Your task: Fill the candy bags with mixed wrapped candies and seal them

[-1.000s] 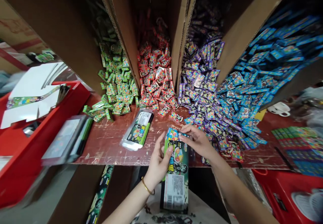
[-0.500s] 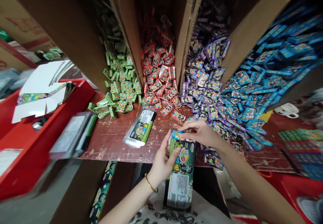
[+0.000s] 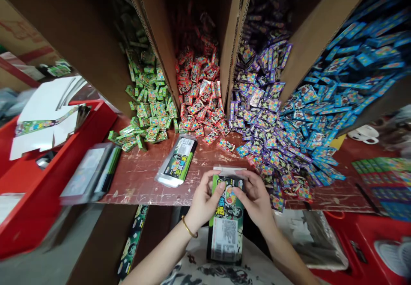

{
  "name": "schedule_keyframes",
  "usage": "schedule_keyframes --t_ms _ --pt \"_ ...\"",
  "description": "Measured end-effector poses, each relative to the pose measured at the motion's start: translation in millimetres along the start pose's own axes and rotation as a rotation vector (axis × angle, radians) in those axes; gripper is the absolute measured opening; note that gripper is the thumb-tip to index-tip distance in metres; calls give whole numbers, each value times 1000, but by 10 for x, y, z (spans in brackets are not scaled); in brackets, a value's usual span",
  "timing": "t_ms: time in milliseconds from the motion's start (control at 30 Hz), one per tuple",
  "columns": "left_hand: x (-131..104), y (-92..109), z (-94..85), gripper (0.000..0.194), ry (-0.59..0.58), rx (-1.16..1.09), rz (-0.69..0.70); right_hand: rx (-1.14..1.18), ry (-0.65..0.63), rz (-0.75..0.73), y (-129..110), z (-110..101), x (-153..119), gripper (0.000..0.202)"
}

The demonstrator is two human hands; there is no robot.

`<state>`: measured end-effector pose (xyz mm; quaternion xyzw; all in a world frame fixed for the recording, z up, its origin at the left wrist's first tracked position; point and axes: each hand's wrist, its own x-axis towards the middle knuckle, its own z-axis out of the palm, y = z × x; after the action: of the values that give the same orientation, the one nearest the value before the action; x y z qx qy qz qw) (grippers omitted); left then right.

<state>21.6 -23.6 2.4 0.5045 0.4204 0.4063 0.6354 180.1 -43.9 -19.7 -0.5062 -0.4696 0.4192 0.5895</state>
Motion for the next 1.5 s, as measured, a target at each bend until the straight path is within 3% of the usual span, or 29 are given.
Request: schedule_keyframes --t_ms 100,167,233,333,467,667,867,1033,1100,1167,1267,1400,1500 --pt "64 9 -11 35 -15 14 29 -32 99 -59 10 29 -131 59" --pt "196 11 -77 37 45 41 58 -140 118 -126 -7 4 -217 74" --pt "400 3 -181 40 169 63 89 -236 7 -154 -11 -22 -324 90" --pt "722 -7 -320 46 287 24 81 -226 -241 -27 38 -5 -472 101" --pt "921 14 -325 46 254 10 153 -148 -254 120 155 69 -526 84" --pt "869 52 -196 44 193 -42 156 -177 -196 77 247 39 -496 77" --pt "837 102 -203 37 171 -62 165 -82 -176 110 249 38 -564 77" --pt "560 2 -167 29 111 128 155 180 -372 143 128 -39 -533 118" --pt "428 -116 -137 29 93 144 108 217 -334 139 128 -30 -444 102" --pt "337 -224 -117 28 84 130 47 181 -175 156 174 29 -314 67" --pt "262 -286 -107 29 127 149 -18 105 26 133 262 164 -126 42" --pt "177 -222 -94 25 217 226 57 38 47 71 260 279 -27 19" --pt "113 -154 -55 19 275 106 165 38 42 -18 165 273 -4 10"
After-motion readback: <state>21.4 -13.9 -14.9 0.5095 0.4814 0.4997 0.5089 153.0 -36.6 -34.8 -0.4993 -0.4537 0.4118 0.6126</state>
